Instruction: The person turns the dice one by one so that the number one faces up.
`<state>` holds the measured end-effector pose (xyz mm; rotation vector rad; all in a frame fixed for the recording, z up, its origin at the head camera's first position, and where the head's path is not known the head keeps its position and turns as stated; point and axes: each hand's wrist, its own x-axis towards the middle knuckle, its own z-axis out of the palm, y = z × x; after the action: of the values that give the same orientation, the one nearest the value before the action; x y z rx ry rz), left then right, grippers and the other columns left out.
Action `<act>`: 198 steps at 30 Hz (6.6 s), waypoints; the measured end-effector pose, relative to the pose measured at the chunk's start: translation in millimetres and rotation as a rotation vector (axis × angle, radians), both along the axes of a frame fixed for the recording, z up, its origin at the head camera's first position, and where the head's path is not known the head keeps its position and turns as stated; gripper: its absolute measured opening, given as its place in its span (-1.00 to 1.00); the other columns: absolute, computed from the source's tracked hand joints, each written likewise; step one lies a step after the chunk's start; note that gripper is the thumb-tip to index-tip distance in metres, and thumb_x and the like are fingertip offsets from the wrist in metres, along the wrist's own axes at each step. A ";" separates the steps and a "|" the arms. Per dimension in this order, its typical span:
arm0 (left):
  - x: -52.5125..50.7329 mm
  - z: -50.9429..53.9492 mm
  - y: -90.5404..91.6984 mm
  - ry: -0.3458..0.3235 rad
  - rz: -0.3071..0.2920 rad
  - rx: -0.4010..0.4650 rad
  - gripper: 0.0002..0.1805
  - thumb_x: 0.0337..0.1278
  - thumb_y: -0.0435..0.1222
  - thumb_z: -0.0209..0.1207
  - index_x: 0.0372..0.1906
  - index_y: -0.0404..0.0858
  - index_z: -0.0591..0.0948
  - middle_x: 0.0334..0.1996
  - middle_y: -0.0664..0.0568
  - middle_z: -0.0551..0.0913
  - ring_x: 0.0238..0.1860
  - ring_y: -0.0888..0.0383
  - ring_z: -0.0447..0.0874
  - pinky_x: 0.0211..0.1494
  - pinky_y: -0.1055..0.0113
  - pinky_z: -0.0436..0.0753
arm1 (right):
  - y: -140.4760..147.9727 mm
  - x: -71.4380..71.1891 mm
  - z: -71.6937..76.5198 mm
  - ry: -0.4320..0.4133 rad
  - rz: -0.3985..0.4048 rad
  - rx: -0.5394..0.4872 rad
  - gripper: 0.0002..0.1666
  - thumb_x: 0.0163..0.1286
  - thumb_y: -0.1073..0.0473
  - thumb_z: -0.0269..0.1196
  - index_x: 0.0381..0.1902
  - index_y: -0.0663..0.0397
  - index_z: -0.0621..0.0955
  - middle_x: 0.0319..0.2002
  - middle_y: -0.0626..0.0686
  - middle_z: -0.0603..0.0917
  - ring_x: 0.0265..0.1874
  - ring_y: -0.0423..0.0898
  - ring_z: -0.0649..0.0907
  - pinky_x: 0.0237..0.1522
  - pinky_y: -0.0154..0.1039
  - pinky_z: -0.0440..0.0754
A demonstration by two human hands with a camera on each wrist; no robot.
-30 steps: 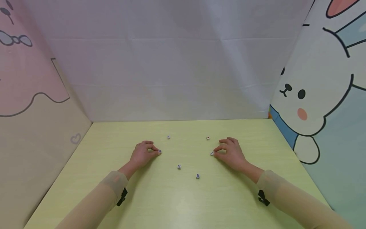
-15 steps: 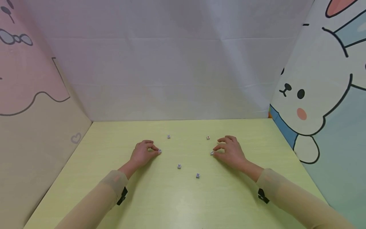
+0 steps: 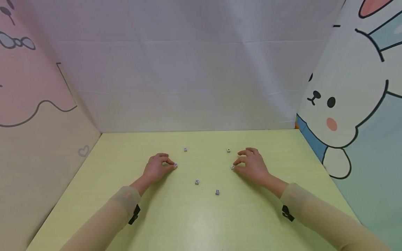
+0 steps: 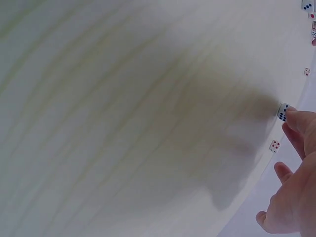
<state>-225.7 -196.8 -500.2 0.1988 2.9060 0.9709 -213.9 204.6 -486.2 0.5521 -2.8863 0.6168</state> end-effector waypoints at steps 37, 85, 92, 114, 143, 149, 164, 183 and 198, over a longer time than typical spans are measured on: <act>0.1 1.6 -0.5 0.005 -0.001 -0.008 -0.85 0.30 -0.14 0.36 -0.22 -0.12 0.80 0.36 -0.21 0.47 0.41 -0.39 0.24 0.46 -0.24 0.25 | -3.3 -3.9 -1.7 0.032 0.023 0.052 -0.93 0.25 0.05 0.51 -0.36 -0.14 0.83 0.13 0.16 0.68 0.36 0.31 0.36 0.33 0.34 0.30; -0.9 3.8 -0.6 0.024 -0.003 -0.012 -0.87 0.29 -0.15 0.36 -0.23 -0.11 0.80 0.35 -0.21 0.47 0.41 -0.41 0.23 0.44 -0.25 0.26 | -0.8 -2.5 -8.0 -0.178 -0.122 -0.429 -0.80 0.33 0.09 0.46 -0.18 0.08 0.82 0.25 0.30 0.59 0.38 0.32 0.32 0.44 0.24 -0.01; -1.8 1.5 -1.7 0.030 -0.009 -0.006 -0.87 0.30 -0.15 0.37 -0.24 -0.11 0.80 0.35 -0.22 0.47 0.41 -0.41 0.24 0.45 -0.25 0.25 | -3.4 -0.3 -14.7 -0.164 -0.109 -0.355 -0.86 0.30 0.08 0.48 -0.26 0.00 0.84 0.23 0.31 0.60 0.40 0.31 0.33 0.47 0.22 -0.05; -3.7 -0.1 -1.6 0.025 -0.005 0.003 -0.88 0.29 -0.16 0.37 -0.25 -0.11 0.80 0.35 -0.22 0.48 0.41 -0.38 0.25 0.46 -0.23 0.24 | 3.4 3.3 -17.3 -0.166 -0.104 -0.259 -0.88 0.33 0.06 0.45 -0.24 -0.06 0.83 0.34 0.31 0.49 0.47 0.39 0.13 0.45 0.31 0.04; -5.0 2.8 -1.6 0.021 -0.005 -0.015 -0.87 0.28 -0.14 0.37 -0.24 -0.10 0.80 0.34 -0.20 0.49 0.40 -0.40 0.25 0.45 -0.26 0.25 | 10.1 0.5 -5.2 -0.101 -0.015 -0.194 -0.83 0.32 0.09 0.44 -0.16 -0.04 0.82 0.25 0.24 0.59 0.42 0.38 0.24 0.40 0.32 0.20; -3.9 3.0 -1.2 0.025 -0.009 -0.018 -0.87 0.28 -0.15 0.37 -0.24 -0.11 0.80 0.34 -0.21 0.49 0.40 -0.40 0.25 0.45 -0.26 0.24 | 7.3 -0.2 -5.3 -0.075 0.004 -0.163 -0.85 0.28 0.13 0.46 -0.19 -0.03 0.83 0.21 0.25 0.61 0.40 0.37 0.27 0.38 0.35 0.22; -4.1 4.7 -1.6 0.023 -0.007 -0.014 -0.87 0.28 -0.15 0.37 -0.23 -0.12 0.80 0.34 -0.21 0.49 0.41 -0.39 0.25 0.46 -0.24 0.22 | 3.5 -1.5 -5.5 -0.057 0.018 -0.148 -0.84 0.25 0.14 0.45 -0.21 -0.03 0.83 0.20 0.27 0.61 0.38 0.39 0.29 0.38 0.34 0.21; -2.7 6.7 -1.0 0.008 -0.010 -0.010 -0.84 0.28 -0.13 0.37 -0.22 -0.13 0.80 0.35 -0.21 0.48 0.41 -0.39 0.24 0.46 -0.24 0.23 | 1.9 -0.8 -6.4 -0.093 -0.006 -0.148 -0.92 0.24 0.10 0.48 -0.29 -0.12 0.82 0.22 0.22 0.61 0.42 0.34 0.25 0.41 0.32 0.17; -3.9 4.1 -1.7 0.021 -0.019 -0.009 -0.83 0.30 -0.12 0.36 -0.20 -0.12 0.80 0.35 -0.22 0.47 0.41 -0.40 0.24 0.45 -0.26 0.23 | 5.4 -4.5 1.0 -0.069 -0.030 -0.135 -0.92 0.30 0.10 0.46 -0.27 -0.09 0.84 0.23 0.23 0.61 0.42 0.34 0.25 0.41 0.28 0.21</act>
<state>-229.6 -198.5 -496.2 0.2364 2.9213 0.9585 -218.4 209.9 -485.3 0.4775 -2.8824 0.8344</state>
